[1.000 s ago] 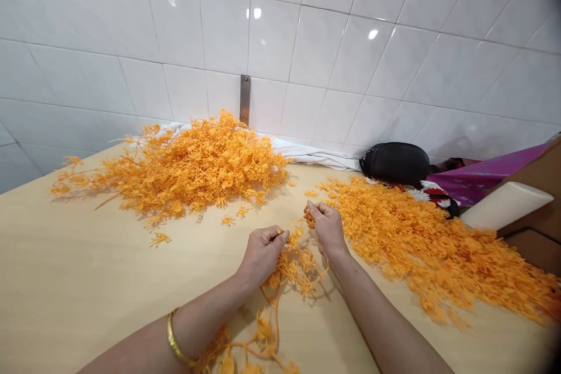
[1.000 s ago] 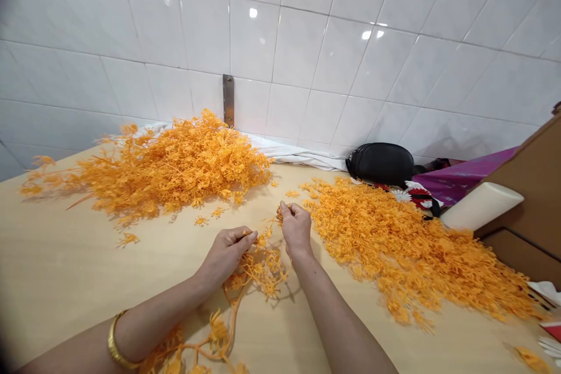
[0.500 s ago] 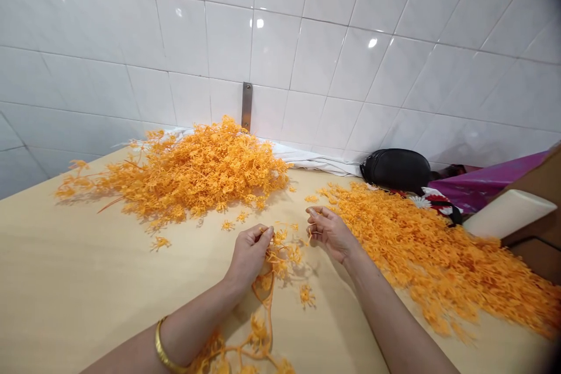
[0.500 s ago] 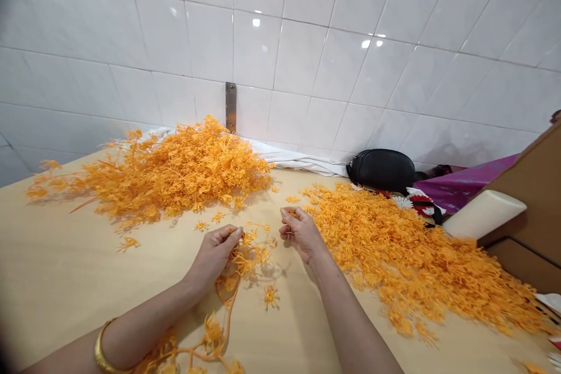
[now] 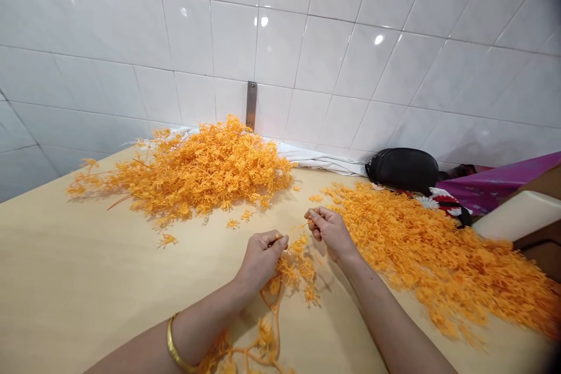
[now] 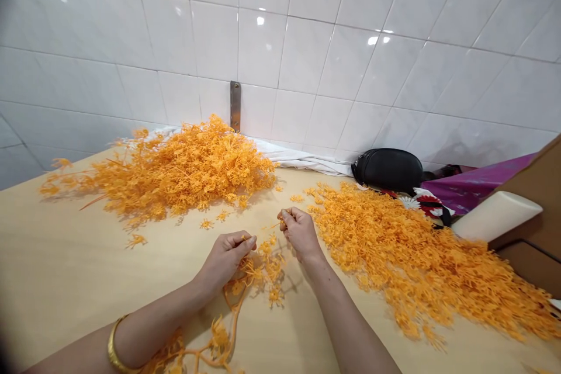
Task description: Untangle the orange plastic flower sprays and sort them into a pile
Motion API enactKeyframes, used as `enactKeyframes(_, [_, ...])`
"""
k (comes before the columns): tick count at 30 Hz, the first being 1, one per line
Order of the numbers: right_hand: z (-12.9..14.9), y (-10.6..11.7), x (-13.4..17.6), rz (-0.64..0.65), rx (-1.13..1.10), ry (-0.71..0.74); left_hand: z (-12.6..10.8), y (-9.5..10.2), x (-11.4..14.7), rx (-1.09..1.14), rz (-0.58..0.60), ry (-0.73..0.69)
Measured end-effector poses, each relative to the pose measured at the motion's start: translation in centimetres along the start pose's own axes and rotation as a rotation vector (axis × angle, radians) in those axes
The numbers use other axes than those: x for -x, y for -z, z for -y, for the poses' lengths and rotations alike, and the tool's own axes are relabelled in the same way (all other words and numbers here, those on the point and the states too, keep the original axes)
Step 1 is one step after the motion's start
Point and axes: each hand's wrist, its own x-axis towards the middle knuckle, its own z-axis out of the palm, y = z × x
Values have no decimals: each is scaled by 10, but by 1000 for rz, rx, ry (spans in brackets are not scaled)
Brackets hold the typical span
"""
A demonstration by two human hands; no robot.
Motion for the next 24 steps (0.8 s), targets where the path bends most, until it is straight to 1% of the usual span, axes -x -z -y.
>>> enactKeyframes(2, [-2,3,-6,-107,62,54,1,-4,1,-17,18,-21])
enactKeyframes(3, [-2,7,-9,-187,71,70,1,-6,2,-28,13,-42])
enactKeyframes(6, [0,29,-17,-480,22,61,0,-3,2,-51,-37,-108])
enactKeyframes(7, [2,37,-18,-551,1,47,-1,0,2,-58,-61,-130])
enactKeyframes(8, [4,45,-19,-589,-12,33,-2,3,1,-64,-87,-152])
enactKeyframes(9, [6,50,-18,-589,-22,18,-2,6,0,-68,-113,-173])
enactKeyframes(10, [8,53,-16,-548,-30,6,-3,8,-2,-68,-140,-192])
enactKeyframes(11, [10,53,-14,-474,-37,-4,-4,11,-3,-64,-167,-209])
enactKeyframes(13, [12,44,-7,-248,-26,-11,-5,13,-6,-46,-218,-232])
enactKeyframes(16, [13,22,4,121,75,-33,-6,12,-7,-17,-262,-225])
enactKeyframes(18, [12,9,11,288,130,-70,-6,10,-6,2,-251,-217])
enactKeyframes(20, [10,-2,16,368,123,-87,-6,9,-5,23,-214,-219])
enactKeyframes(24, [11,-15,21,428,-35,-130,-4,7,-5,55,-108,-188])
